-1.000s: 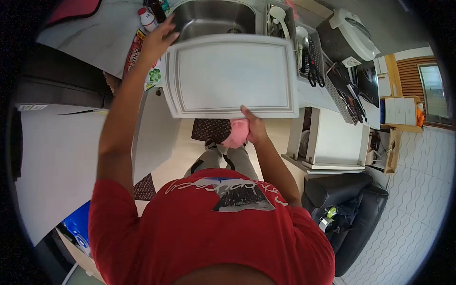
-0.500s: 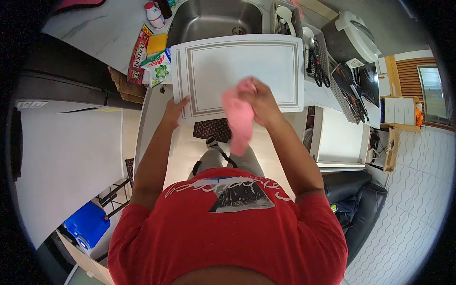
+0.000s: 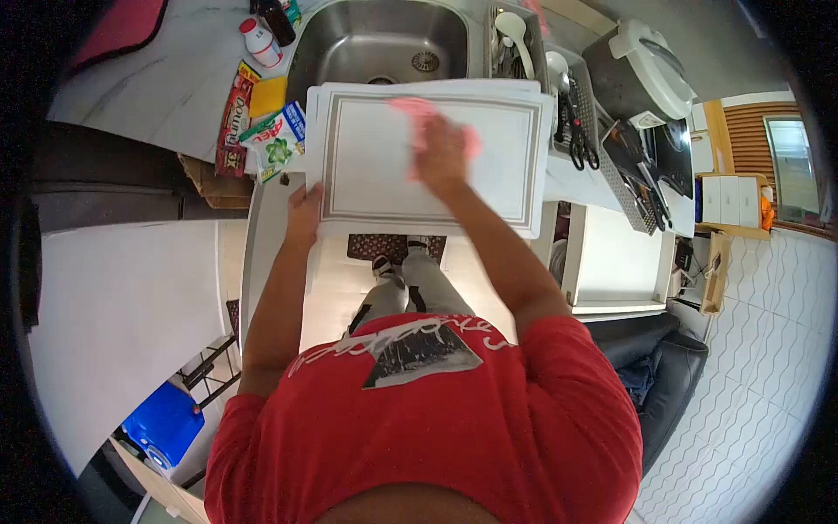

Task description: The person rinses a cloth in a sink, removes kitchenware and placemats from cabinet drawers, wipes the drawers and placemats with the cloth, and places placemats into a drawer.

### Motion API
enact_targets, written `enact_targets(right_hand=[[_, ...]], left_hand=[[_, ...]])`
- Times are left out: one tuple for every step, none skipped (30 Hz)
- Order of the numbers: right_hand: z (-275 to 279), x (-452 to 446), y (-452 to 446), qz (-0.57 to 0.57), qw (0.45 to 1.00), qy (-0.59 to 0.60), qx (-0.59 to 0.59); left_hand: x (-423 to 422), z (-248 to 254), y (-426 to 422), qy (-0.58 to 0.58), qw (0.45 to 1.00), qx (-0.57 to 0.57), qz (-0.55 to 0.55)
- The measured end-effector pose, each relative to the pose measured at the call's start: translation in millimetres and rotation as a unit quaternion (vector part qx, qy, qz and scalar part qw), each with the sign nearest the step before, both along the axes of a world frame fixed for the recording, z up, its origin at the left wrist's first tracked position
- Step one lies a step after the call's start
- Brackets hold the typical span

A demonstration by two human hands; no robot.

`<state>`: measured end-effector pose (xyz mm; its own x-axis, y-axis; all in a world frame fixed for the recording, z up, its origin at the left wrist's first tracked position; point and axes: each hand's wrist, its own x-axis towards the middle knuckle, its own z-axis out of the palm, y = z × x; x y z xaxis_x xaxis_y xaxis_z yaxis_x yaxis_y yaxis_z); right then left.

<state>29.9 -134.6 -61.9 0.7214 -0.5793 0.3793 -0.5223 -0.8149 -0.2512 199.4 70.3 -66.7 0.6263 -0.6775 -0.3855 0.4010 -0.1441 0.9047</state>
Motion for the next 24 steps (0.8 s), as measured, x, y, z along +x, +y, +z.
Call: enact_targets(right_hand=[[11, -36, -20, -0.029, 0.996, 0.077, 0.013], [-11, -72, -47, -0.079, 0.98, 0.029, 0.182], [-4, -84, -41, -0.162, 0.978, 0.126, 0.025], [-15, -82, -40, -0.128, 0.987, 0.058, 0.08], [-28, -68, -34, -0.091, 0.987, -0.013, 0.135], [-32, -36, -14, -0.05, 0.989, -0.009, 0.14], [-34, 7, 15, -0.007, 0.989, -0.006, 0.148], [-37, 48, 43, 0.042, 0.996, 0.04, -0.073], [-30, 95, 60, 0.133, 0.979, -0.018, 0.155], [15, 103, 84, 0.159, 0.986, -0.046, 0.018], [16, 104, 75, 0.158, 0.986, -0.049, 0.02], [15, 99, 61, 0.156, 0.983, -0.008, 0.096], [13, 90, 44, 0.155, 0.973, 0.036, 0.169], [-4, 66, 22, 0.105, 0.986, -0.036, 0.124], [-20, 32, 0, 0.054, 0.99, -0.108, 0.076], [-15, 0, -17, 0.056, 0.99, -0.107, 0.074], [-7, -32, -37, -0.008, 0.998, -0.045, 0.051], [0, -60, -54, -0.072, 0.997, 0.019, 0.028], [3, -75, -59, -0.141, 0.986, 0.084, 0.006], [-20, -70, -60, -0.158, 0.984, 0.074, -0.02], [-47, -54, -56, -0.174, 0.982, 0.062, -0.044], [-47, -19, -31, -0.114, 0.992, -0.01, -0.046], [-67, 17, -17, -0.044, 0.992, 0.039, -0.112], [-57, 60, 10, 0.016, 0.997, 0.066, -0.022]], left_hand=[[1, 0, 1, 0.016, 1.0, 0.004, 0.007], [0, 3, 5, 0.018, 1.0, 0.004, 0.009], [0, 7, 6, -0.006, 1.0, 0.016, -0.007], [-4, 12, 6, -0.027, 0.999, 0.027, -0.028], [-5, 14, 4, -0.05, 0.997, 0.038, -0.047], [-5, 11, 4, -0.052, 0.997, 0.037, -0.049], [-4, 5, 5, -0.056, 0.996, 0.032, -0.061], [-4, 2, 9, -0.06, 0.995, 0.029, -0.073], [-4, 5, 12, -0.061, 0.995, 0.031, -0.075], [-3, 9, 14, -0.115, 0.989, 0.046, -0.082], [0, 12, 18, -0.168, 0.98, 0.064, -0.089], [5, 10, 23, -0.168, 0.979, 0.07, -0.095], [8, 5, 29, -0.103, 0.992, 0.052, -0.057], [8, 2, 32, -0.036, 0.999, 0.031, -0.015], [5, 3, 32, -0.033, 0.999, 0.03, -0.015], [3, 5, 31, -0.029, 0.999, 0.033, 0.009], [4, 7, 29, -0.027, 0.998, 0.034, 0.035], [3, 4, 30, -0.026, 0.998, 0.031, 0.037], [1, -4, 33, -0.031, 0.999, 0.031, 0.027], [-1, -8, 33, -0.038, 0.999, 0.031, 0.016], [0, -8, 33, -0.039, 0.999, 0.03, 0.015], [-1, -8, 33, -0.048, 0.998, 0.032, -0.005], [-2, -8, 33, -0.056, 0.998, 0.034, -0.026], [-3, -7, 34, -0.057, 0.997, 0.035, -0.03]])
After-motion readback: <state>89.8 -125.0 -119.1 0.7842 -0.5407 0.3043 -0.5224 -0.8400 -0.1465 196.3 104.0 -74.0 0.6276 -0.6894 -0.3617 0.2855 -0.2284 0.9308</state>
